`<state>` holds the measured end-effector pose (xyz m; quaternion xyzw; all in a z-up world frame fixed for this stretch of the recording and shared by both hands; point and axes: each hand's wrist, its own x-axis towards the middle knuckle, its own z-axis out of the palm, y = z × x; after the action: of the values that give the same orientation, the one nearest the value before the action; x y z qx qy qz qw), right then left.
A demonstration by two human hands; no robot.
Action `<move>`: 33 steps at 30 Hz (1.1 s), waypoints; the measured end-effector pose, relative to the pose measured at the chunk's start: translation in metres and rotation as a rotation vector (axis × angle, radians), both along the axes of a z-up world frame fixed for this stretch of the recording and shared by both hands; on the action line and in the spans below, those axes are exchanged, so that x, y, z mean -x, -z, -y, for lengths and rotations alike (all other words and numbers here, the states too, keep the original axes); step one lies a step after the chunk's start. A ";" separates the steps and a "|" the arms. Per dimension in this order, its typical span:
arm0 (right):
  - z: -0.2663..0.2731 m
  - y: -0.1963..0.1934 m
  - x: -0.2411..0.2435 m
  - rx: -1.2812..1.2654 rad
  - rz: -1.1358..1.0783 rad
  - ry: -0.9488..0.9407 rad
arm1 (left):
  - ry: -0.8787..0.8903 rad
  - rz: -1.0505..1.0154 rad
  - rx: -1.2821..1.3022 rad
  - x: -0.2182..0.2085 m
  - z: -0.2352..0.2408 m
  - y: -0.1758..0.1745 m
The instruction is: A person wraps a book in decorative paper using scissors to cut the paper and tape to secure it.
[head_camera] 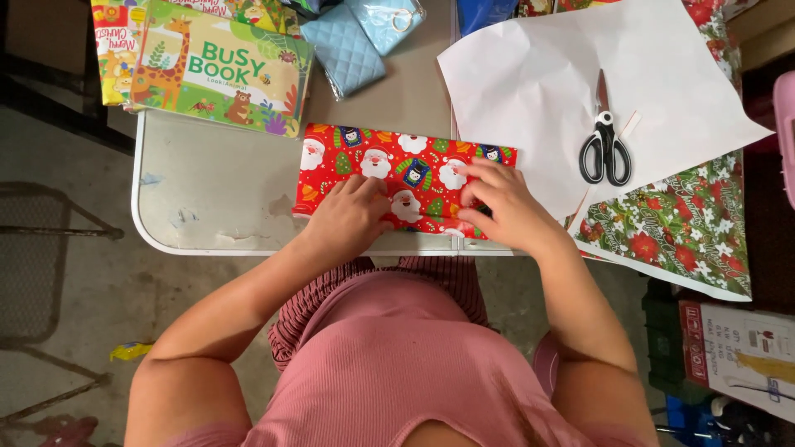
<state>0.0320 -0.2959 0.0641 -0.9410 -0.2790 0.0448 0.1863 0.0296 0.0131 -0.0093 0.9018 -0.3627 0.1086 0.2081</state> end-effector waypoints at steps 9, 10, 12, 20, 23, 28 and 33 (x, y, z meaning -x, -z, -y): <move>-0.063 0.017 -0.087 0.087 -0.071 -0.115 | 0.065 0.267 0.079 0.023 0.031 -0.005; -0.068 0.019 -0.091 0.053 -0.067 -0.139 | 0.052 0.287 0.102 0.024 0.032 -0.003; -0.076 0.012 -0.089 0.023 -0.098 -0.158 | 0.025 0.293 0.113 0.024 0.034 -0.005; -0.082 -0.008 -0.079 -0.049 -0.210 -0.173 | -0.073 0.231 0.141 0.024 0.041 0.008; -0.081 -0.007 -0.078 -0.069 -0.230 -0.167 | -0.095 0.209 0.144 0.026 0.040 0.012; -0.081 -0.006 -0.074 -0.069 -0.236 -0.192 | -0.016 0.173 0.148 0.031 0.031 -0.011; -0.081 -0.006 -0.059 0.007 -0.090 -0.238 | 0.001 0.206 0.060 0.051 0.029 -0.015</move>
<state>0.0913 -0.2154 0.0705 -0.8988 -0.3801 0.1099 0.1889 -0.0219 -0.0156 0.0059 0.8792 -0.3791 0.2116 0.1965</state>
